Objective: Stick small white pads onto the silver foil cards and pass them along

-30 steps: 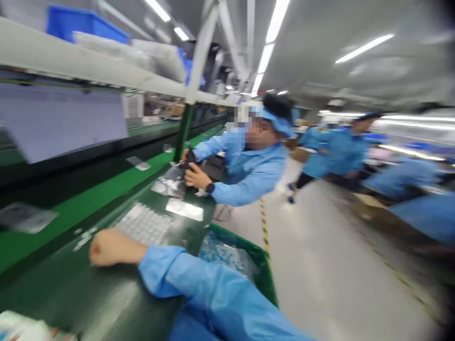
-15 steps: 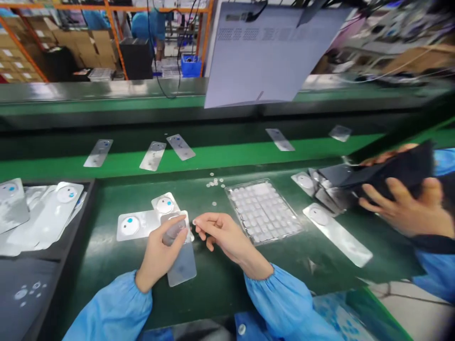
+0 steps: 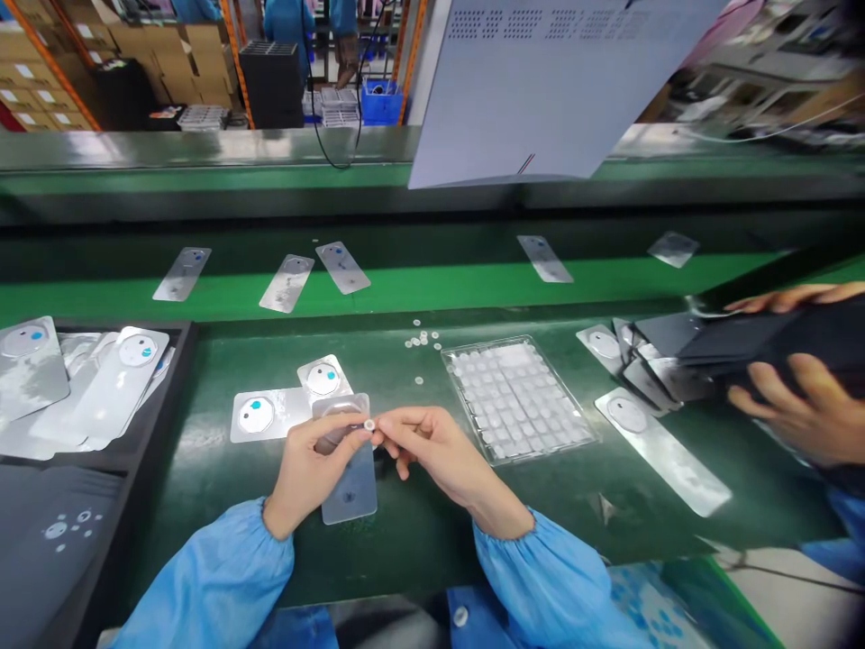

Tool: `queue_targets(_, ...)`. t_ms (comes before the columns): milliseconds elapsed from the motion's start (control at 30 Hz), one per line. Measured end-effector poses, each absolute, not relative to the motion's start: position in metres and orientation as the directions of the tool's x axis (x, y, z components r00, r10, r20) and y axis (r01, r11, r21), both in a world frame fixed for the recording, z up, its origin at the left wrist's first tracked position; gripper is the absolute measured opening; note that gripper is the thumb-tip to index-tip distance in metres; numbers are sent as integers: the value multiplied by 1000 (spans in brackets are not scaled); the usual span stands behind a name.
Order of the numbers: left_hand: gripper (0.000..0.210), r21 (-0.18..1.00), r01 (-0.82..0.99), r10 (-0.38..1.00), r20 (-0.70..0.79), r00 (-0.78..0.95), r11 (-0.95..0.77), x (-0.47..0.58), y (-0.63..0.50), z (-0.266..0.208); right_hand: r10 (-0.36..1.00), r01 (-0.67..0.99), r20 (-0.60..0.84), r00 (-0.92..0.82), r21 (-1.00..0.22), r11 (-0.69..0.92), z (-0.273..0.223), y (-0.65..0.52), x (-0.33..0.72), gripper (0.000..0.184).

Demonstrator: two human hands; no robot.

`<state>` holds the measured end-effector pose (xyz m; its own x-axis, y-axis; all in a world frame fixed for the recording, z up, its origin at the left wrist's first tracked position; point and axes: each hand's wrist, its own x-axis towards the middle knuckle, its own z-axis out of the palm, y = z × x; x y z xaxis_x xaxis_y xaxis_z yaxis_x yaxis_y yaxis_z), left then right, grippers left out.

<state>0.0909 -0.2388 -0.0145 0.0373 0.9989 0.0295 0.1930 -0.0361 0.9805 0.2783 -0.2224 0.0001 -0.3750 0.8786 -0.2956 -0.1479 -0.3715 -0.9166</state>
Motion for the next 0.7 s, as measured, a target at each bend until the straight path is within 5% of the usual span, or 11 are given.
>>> queue_targets(367,19,981,172,991,64,118,-84,89,-241,-14,878,64,-249,-409,-967,-245,15,-221,281,42)
queue_targets(700,6,982,116,989,146,10,-146,89,-238,-20,879,22,-240,-412,-967,-254,6,-226,273,46)
